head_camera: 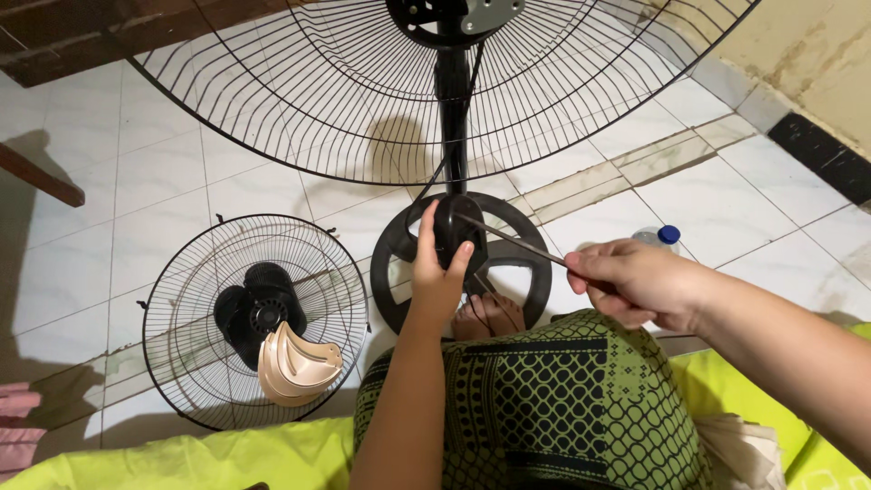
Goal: The person sits on the floor and uses a screwdriver to unscrew the rear motor housing cover of a pedestal fan, removes the cover, works on the fan's internal components, and then reattaches the cover to the housing.
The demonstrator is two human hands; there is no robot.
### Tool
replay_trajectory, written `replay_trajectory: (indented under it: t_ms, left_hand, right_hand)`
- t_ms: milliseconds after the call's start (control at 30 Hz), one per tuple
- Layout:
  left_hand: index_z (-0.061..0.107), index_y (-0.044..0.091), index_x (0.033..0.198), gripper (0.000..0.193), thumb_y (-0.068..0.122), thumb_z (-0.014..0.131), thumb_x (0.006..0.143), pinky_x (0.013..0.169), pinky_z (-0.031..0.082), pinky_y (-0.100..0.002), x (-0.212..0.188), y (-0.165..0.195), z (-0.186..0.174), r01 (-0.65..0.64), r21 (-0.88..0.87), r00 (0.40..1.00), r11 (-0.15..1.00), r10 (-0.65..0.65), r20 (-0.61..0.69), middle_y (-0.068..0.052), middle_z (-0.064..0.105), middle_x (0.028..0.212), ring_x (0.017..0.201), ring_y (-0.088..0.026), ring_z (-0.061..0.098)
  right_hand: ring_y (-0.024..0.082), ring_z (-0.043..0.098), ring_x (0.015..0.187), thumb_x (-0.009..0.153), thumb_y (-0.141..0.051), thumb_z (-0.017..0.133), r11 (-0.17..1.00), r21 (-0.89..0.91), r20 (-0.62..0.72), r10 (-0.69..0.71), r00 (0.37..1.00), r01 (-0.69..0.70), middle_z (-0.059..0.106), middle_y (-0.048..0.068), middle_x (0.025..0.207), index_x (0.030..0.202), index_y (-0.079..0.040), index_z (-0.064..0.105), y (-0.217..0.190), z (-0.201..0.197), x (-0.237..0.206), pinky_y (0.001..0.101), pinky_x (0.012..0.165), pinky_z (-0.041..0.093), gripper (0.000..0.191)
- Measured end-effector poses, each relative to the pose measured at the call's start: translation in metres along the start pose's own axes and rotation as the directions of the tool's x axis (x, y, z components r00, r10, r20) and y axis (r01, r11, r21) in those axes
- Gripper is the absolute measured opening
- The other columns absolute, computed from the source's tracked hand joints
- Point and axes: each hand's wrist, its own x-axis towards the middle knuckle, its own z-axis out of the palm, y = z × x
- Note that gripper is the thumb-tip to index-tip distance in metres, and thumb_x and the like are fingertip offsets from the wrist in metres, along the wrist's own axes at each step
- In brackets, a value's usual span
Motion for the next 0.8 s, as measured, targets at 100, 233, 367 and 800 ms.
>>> replay_trajectory:
  t_ms: [100, 233, 367, 800]
  left_hand:
    - [0.032, 0.011, 0.159, 0.071, 0.002, 0.063, 0.096, 0.109, 0.047, -0.032, 0.001, -0.001, -0.001, -0.004, 0.009, 1.000, 1.000, 0.004, 0.018, -0.013, 0.057, 0.143, 0.128, -0.020, 0.058]
    - [0.033, 0.011, 0.159, 0.072, 0.002, 0.064, 0.094, 0.109, 0.046, -0.033, 0.002, -0.003, 0.000, -0.023, 0.072, 1.000, 0.997, 0.022, 0.022, -0.014, 0.056, 0.145, 0.130, -0.021, 0.057]
    - [0.034, 0.011, 0.159, 0.073, 0.002, 0.066, 0.094, 0.111, 0.044, -0.033, 0.002, -0.005, 0.003, -0.042, 0.207, 0.999, 0.977, 0.038, 0.020, -0.014, 0.057, 0.145, 0.132, -0.022, 0.058]
    - [0.030, 0.007, 0.159, 0.072, 0.001, 0.062, 0.095, 0.106, 0.048, -0.031, 0.011, -0.002, -0.002, -0.019, -0.120, 0.999, 0.993, 0.014, -0.041, -0.012, 0.054, 0.143, 0.126, -0.018, 0.058]
  right_hand:
    - [0.014, 0.032, 0.040, 0.103, -0.036, 0.057, 0.935, -0.337, -0.112, -0.154, 0.982, 0.109, 0.048, 0.004, 0.054, 0.085, -0.003, 0.064, -0.005, 0.003, 0.004, 0.0309, 0.037, 0.026, 0.038]
    - [0.021, 0.062, 0.053, 0.102, -0.041, 0.056, 0.049, -0.980, 0.098, -0.727, 0.680, 0.193, 0.066, 0.003, 0.062, 0.098, -0.015, 0.069, -0.011, 0.014, -0.015, 0.0337, 0.048, 0.047, 0.030]
    - [0.024, 0.070, 0.063, 0.089, -0.028, 0.056, -0.332, -0.920, 0.094, -0.702, 0.706, -0.208, 0.069, 0.003, 0.070, 0.101, -0.013, 0.066, -0.005, 0.034, -0.034, 0.0390, 0.059, 0.054, 0.022]
    - [0.011, 0.033, 0.039, 0.088, -0.013, 0.054, 0.912, 0.409, 0.108, -0.081, 0.991, 0.030, 0.057, 0.006, 0.064, 0.106, 0.003, 0.063, -0.030, 0.005, -0.009, 0.0271, 0.038, 0.026, 0.026]
